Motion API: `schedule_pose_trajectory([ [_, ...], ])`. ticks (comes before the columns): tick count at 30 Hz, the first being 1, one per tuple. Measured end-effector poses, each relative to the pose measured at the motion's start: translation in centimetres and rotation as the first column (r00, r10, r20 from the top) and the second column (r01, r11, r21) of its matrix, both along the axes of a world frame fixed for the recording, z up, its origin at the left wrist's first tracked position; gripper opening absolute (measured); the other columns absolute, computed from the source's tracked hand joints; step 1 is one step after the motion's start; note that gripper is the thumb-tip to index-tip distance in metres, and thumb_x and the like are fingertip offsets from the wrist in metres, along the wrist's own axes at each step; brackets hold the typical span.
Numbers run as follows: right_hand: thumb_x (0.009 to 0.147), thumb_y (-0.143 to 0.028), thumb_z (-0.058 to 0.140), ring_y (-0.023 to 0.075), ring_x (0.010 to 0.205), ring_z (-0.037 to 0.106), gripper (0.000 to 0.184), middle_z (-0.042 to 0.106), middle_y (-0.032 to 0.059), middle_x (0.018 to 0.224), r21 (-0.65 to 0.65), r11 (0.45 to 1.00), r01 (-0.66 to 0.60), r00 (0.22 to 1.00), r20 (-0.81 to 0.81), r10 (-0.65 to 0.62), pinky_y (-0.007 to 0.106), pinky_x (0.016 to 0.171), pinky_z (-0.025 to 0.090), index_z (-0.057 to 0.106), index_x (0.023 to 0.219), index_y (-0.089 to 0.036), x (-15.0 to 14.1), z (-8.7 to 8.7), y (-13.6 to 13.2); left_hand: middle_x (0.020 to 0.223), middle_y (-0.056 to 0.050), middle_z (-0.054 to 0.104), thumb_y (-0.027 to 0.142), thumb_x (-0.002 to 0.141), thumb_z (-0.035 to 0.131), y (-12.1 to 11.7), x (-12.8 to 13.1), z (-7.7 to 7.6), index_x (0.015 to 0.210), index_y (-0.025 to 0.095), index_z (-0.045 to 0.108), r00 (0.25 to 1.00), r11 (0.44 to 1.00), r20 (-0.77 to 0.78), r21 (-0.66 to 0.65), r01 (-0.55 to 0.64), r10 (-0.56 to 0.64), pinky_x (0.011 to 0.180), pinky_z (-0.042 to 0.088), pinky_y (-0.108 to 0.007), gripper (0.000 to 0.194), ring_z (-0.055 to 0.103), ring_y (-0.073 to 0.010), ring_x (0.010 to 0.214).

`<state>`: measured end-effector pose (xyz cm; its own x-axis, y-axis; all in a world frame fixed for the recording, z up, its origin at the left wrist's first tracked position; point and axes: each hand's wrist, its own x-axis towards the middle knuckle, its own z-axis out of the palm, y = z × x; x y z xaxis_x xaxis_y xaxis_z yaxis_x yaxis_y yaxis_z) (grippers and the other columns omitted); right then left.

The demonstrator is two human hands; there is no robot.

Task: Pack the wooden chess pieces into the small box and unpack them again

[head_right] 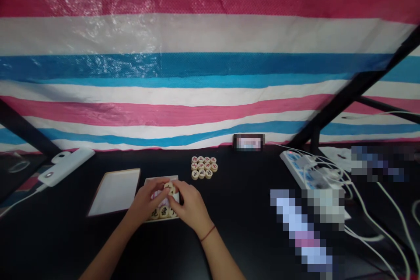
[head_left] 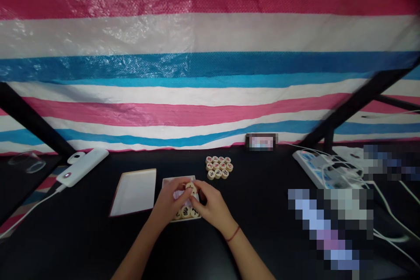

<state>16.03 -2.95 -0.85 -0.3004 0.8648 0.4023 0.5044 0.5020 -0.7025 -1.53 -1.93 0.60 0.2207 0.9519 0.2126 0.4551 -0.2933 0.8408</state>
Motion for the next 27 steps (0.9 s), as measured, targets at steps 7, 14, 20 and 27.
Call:
schedule_pose_trajectory([
  [7,0.088,-0.025,0.055,0.0153,0.072,0.058,0.025,0.064,0.0043,0.088,0.066,0.995,0.07,0.996,-0.068,-0.065,0.027,0.069,0.05,0.061,0.112,-0.02,-0.1,0.1,0.3,0.099,-0.005,0.069,0.031,0.087,0.056,-0.2,0.4,-0.9,0.096,0.023,0.07,0.993,0.992,0.113,0.114,-0.052,0.039,0.086,0.053,-0.033,0.019,0.064,-0.0194,0.095],
  [14,0.082,-0.031,0.052,0.0165,0.065,0.057,0.035,0.065,0.0091,0.093,0.015,0.763,0.647,0.762,-0.044,-0.646,0.032,0.069,0.05,0.065,0.11,-0.014,6.5,-1.2,2.4,0.105,-0.005,0.058,0.032,0.083,0.061,0.5,0.4,-2.4,0.097,0.022,0.066,0.934,0.991,0.338,0.025,-0.132,0.116,0.07,0.057,-0.028,0.019,0.063,-0.0126,0.076],
  [20,0.08,-0.031,0.052,0.0261,0.091,0.062,0.037,0.067,0.0135,0.101,-0.078,0.674,0.735,0.664,0.283,-0.692,0.035,0.08,0.047,0.068,0.106,-0.013,10.2,-3.7,3.1,0.098,-0.004,0.06,0.034,0.081,0.062,0.6,0.1,-2.5,0.101,0.021,0.064,0.927,0.986,0.337,-0.036,-0.161,0.164,0.069,0.053,-0.026,0.024,0.06,-0.0124,0.074],
  [27,0.078,-0.034,0.055,0.0246,0.087,0.063,0.034,0.066,0.0096,0.091,-0.094,0.696,0.711,0.693,0.255,-0.674,0.034,0.075,0.047,0.065,0.104,-0.015,9.8,-4.3,3.1,0.084,-0.002,0.064,0.043,0.086,0.056,0.2,-0.1,-2.6,0.119,0.02,0.059,0.953,0.976,0.255,-0.18,-0.122,0.166,0.069,0.049,-0.026,0.041,0.062,-0.0149,0.074],
])
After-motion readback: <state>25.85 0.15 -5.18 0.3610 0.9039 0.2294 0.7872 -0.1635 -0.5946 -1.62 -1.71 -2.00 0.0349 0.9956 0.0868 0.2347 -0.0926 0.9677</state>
